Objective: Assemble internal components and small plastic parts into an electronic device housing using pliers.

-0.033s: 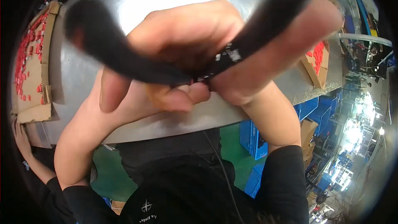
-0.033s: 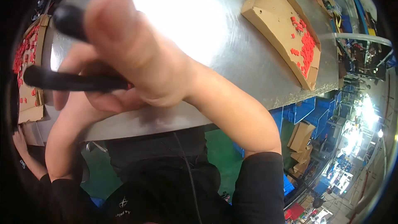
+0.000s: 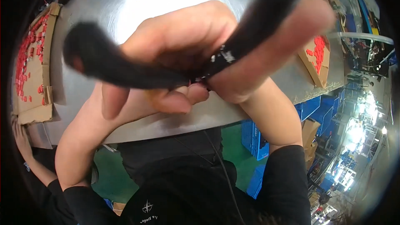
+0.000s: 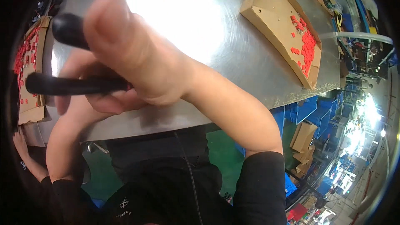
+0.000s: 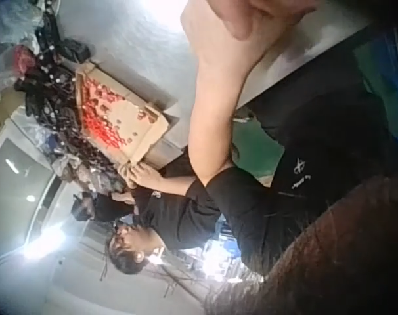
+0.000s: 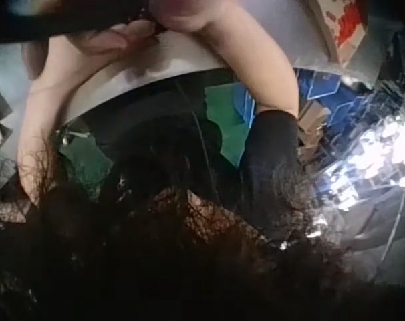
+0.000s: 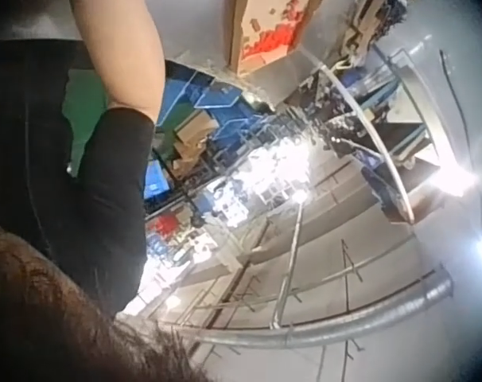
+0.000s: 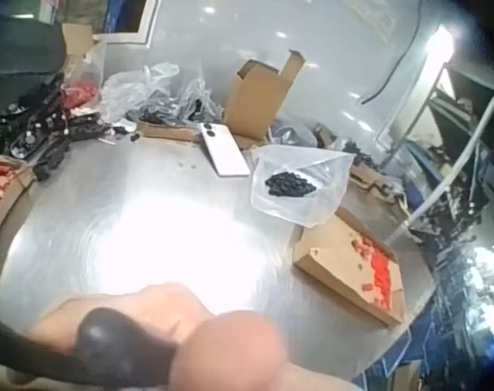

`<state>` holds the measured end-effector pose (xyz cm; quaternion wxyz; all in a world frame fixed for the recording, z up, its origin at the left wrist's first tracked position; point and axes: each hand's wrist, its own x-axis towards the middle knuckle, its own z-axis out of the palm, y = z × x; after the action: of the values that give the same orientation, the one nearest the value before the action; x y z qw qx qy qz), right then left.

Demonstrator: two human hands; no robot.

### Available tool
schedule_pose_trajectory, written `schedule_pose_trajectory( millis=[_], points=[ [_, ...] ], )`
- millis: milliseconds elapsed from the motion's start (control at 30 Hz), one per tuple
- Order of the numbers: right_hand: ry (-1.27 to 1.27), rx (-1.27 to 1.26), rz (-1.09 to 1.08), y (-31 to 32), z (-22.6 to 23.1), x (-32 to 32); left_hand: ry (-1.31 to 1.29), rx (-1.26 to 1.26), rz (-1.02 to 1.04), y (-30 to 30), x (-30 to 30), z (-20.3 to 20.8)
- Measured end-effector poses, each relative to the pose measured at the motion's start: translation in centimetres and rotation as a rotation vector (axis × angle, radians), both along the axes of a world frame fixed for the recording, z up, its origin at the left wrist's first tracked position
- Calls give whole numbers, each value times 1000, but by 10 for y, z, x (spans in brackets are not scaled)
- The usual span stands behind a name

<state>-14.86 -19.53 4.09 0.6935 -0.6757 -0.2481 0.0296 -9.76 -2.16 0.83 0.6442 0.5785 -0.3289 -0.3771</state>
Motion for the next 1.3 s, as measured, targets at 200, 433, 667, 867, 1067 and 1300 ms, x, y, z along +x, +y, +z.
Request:
schedule_pose_trajectory(
  millis=[200, 433, 667, 867, 1067, 1300],
  points=[
    [357, 169, 50, 17, 10, 2, -263, 257, -80, 7, 26, 8],
    [107, 849, -338, -6, -11, 0, -1049, 139, -168, 11, 34, 6],
    [-205, -642, -993, -28, -10, 2, -1243, 264, 87, 53, 70, 30],
    [21, -913, -856, -39, -23, 13, -688, 742, 613, 141, 244, 83],
    [-2, -878, -780, -27, -19, 29, -905, 960, 1221, 353, 418, 71],
    [56, -867, -794, -30, -19, 24, -1418, 999, 764, 165, 364, 40]
  ],
)
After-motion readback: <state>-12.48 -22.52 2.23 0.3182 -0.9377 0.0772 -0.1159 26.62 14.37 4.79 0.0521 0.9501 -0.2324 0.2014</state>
